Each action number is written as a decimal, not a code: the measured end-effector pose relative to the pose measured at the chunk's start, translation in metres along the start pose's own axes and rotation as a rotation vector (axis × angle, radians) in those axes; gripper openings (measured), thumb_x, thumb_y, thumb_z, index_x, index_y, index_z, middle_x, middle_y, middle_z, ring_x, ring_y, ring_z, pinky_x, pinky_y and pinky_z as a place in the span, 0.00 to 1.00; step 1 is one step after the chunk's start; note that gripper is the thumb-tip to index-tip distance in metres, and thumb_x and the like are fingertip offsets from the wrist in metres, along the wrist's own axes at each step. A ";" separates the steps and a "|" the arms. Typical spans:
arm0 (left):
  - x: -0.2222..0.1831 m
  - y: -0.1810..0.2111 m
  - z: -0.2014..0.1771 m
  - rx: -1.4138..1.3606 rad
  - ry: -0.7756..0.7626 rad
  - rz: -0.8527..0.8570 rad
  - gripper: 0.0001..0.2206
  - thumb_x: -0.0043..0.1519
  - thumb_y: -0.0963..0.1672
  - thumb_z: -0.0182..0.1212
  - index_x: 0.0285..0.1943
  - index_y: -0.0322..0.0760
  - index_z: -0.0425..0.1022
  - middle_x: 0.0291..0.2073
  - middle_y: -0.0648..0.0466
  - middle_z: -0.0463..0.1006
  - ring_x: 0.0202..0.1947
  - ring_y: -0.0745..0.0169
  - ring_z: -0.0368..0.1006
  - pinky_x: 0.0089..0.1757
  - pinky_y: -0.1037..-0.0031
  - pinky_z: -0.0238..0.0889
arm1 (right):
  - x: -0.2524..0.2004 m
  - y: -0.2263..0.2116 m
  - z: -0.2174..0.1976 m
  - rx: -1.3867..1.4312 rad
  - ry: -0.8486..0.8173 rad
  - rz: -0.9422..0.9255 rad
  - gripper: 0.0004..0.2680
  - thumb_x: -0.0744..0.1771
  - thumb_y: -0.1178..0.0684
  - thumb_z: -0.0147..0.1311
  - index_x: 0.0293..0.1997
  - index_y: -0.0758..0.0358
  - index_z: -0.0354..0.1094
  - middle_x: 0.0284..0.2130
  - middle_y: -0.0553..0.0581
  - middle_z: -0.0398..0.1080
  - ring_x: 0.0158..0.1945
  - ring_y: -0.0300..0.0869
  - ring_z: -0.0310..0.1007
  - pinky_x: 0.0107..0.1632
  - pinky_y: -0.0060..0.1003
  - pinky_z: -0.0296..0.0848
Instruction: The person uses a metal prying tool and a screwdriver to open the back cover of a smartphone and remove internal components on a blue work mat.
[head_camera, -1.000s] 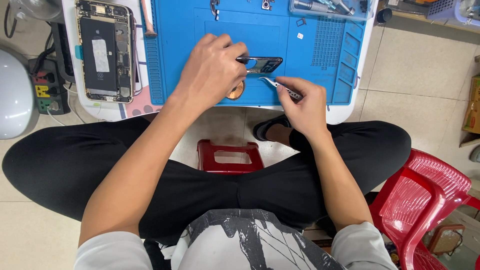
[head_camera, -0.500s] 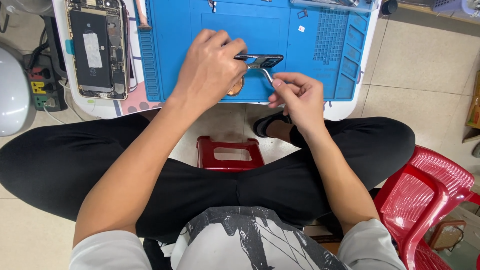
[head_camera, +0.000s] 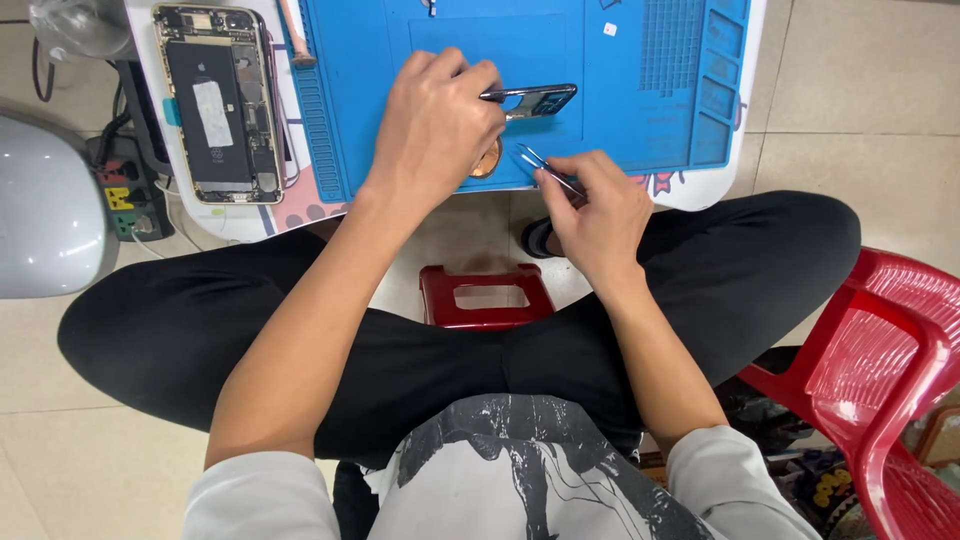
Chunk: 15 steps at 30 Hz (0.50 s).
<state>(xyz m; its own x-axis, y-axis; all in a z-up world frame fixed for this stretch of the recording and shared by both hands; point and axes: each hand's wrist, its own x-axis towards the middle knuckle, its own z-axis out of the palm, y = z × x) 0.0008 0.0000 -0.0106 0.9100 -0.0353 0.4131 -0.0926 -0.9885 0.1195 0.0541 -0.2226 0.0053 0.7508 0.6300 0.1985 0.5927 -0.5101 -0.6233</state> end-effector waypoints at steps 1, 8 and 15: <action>0.000 0.001 0.001 -0.006 0.007 -0.008 0.12 0.59 0.41 0.73 0.22 0.50 0.83 0.36 0.62 0.81 0.35 0.57 0.67 0.36 0.66 0.62 | 0.000 0.003 0.001 -0.053 0.008 -0.079 0.02 0.71 0.56 0.62 0.44 0.60 0.78 0.35 0.50 0.77 0.27 0.37 0.73 0.29 0.32 0.63; -0.002 0.003 0.004 0.031 0.007 -0.012 0.13 0.59 0.41 0.72 0.21 0.51 0.82 0.35 0.63 0.80 0.34 0.58 0.66 0.36 0.67 0.62 | 0.006 0.027 0.007 -0.083 0.100 -0.393 0.05 0.71 0.61 0.65 0.52 0.62 0.78 0.40 0.54 0.76 0.34 0.41 0.73 0.32 0.33 0.65; -0.002 0.001 0.002 0.057 -0.017 0.010 0.11 0.60 0.42 0.73 0.24 0.53 0.84 0.35 0.64 0.81 0.35 0.59 0.68 0.37 0.67 0.63 | 0.018 0.037 0.018 -0.123 0.185 -0.515 0.07 0.71 0.64 0.62 0.55 0.61 0.76 0.37 0.57 0.75 0.32 0.44 0.72 0.32 0.35 0.65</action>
<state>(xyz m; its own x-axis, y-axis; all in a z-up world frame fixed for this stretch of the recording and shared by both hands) -0.0003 -0.0008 -0.0136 0.9160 -0.0475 0.3983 -0.0791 -0.9949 0.0632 0.0846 -0.2195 -0.0284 0.3872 0.7085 0.5900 0.9178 -0.2350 -0.3201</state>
